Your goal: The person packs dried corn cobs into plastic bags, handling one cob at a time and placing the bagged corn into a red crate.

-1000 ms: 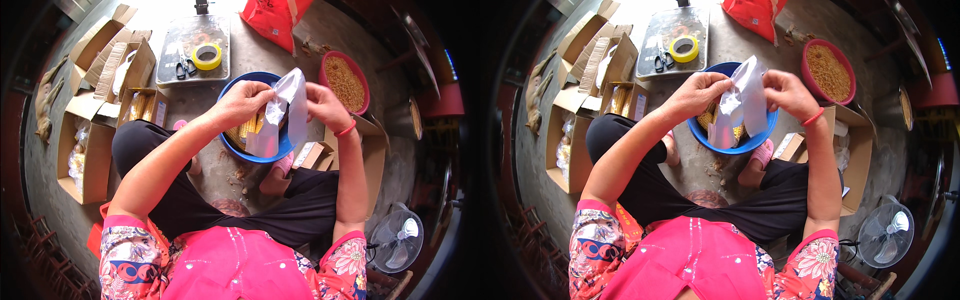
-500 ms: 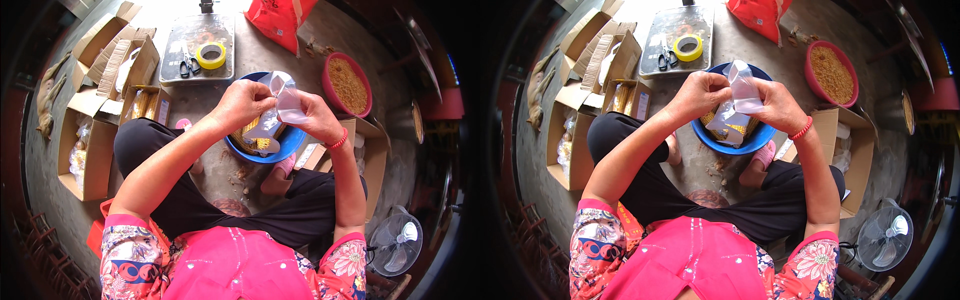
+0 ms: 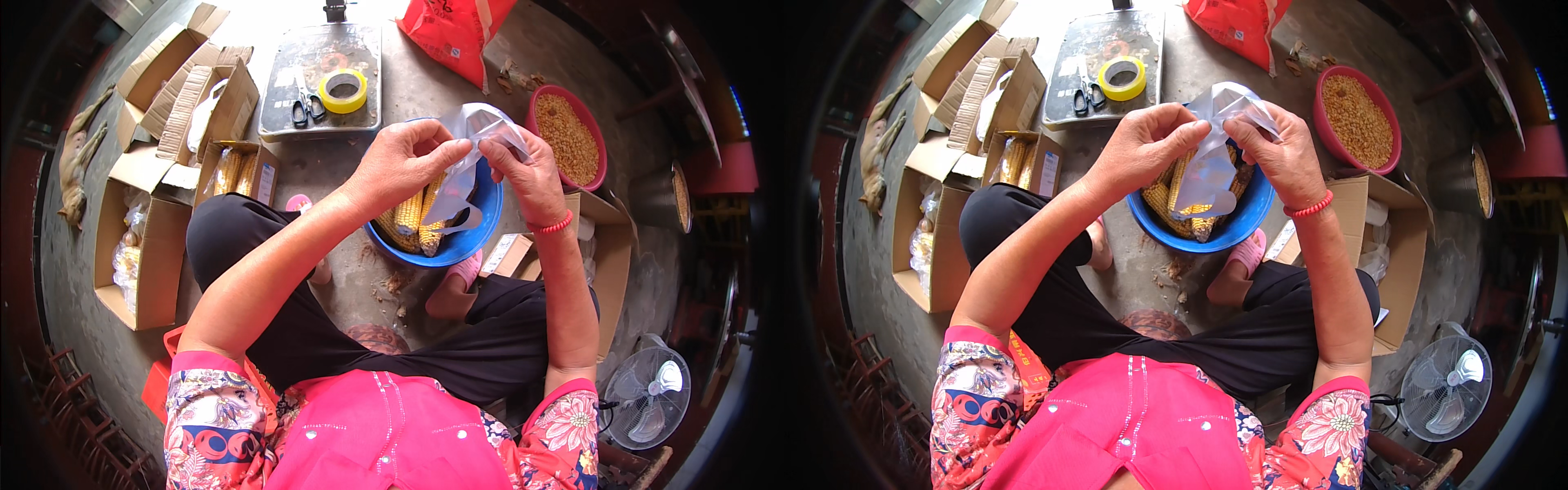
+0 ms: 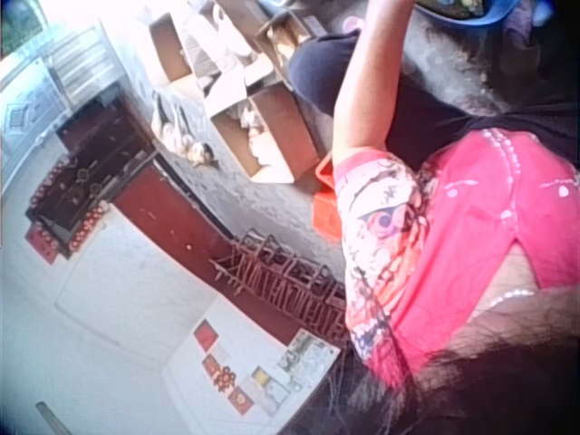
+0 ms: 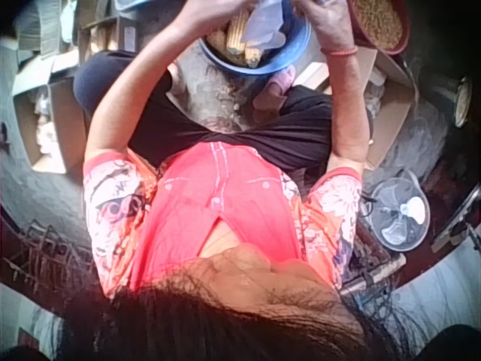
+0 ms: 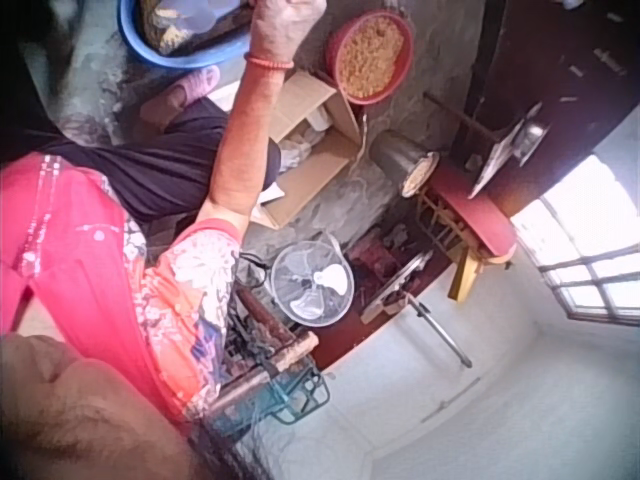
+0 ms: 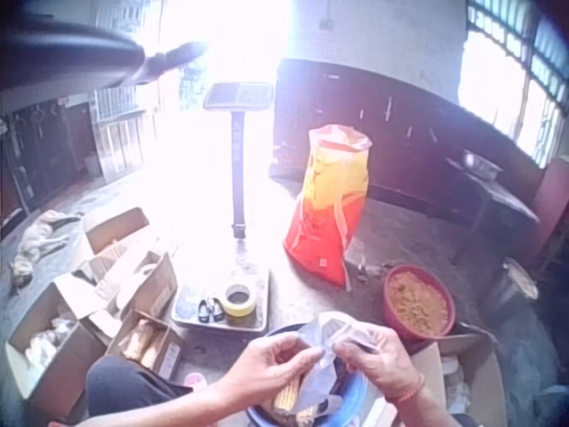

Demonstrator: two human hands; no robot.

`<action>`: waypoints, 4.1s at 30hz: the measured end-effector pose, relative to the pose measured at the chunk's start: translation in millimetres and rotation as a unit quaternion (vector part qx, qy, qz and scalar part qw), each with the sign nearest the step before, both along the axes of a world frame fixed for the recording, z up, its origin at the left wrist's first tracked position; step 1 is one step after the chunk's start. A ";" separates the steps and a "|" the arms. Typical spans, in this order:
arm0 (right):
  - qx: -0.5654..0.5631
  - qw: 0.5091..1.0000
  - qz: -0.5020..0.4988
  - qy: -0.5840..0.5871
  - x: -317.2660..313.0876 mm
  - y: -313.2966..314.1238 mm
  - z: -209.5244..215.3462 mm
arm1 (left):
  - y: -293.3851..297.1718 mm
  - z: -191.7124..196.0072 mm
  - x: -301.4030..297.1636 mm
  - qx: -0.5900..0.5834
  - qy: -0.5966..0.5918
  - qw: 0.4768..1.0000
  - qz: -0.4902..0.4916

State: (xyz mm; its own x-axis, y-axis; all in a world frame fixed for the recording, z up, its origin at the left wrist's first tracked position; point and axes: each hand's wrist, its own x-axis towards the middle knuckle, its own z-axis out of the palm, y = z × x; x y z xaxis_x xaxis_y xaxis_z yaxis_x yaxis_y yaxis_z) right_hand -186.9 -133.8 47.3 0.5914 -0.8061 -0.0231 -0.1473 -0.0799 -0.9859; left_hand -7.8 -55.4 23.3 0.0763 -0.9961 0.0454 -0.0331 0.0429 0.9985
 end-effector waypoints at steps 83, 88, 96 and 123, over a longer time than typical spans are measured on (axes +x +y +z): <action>-0.424 0.831 -0.020 0.360 -39.4 -19.1 -6.1 | -6.2 -6.4 -2.2 -0.082 -0.357 0.930 0.033; -0.406 0.803 -0.021 0.436 -56.1 -32.7 -8.5 | -12.9 -12.0 7.8 -0.061 -0.420 0.903 0.070; -0.341 0.914 0.120 0.186 -14.4 11.4 0.8 | -15.2 -19.7 2.1 -0.154 -0.306 0.938 0.051; -0.320 0.928 -0.008 0.188 -18.7 4.5 15.1 | -2.1 -14.8 -28.1 -0.183 -0.329 0.926 0.035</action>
State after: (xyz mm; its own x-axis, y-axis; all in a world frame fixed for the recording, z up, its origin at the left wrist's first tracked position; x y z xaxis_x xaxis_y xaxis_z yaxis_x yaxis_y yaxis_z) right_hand -205.6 -129.3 62.4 0.6257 -0.7349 0.2618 -0.4782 -0.6264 -0.6156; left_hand -35.8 -57.5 8.5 -0.0244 -0.8988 0.4377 -0.6449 0.3487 0.6800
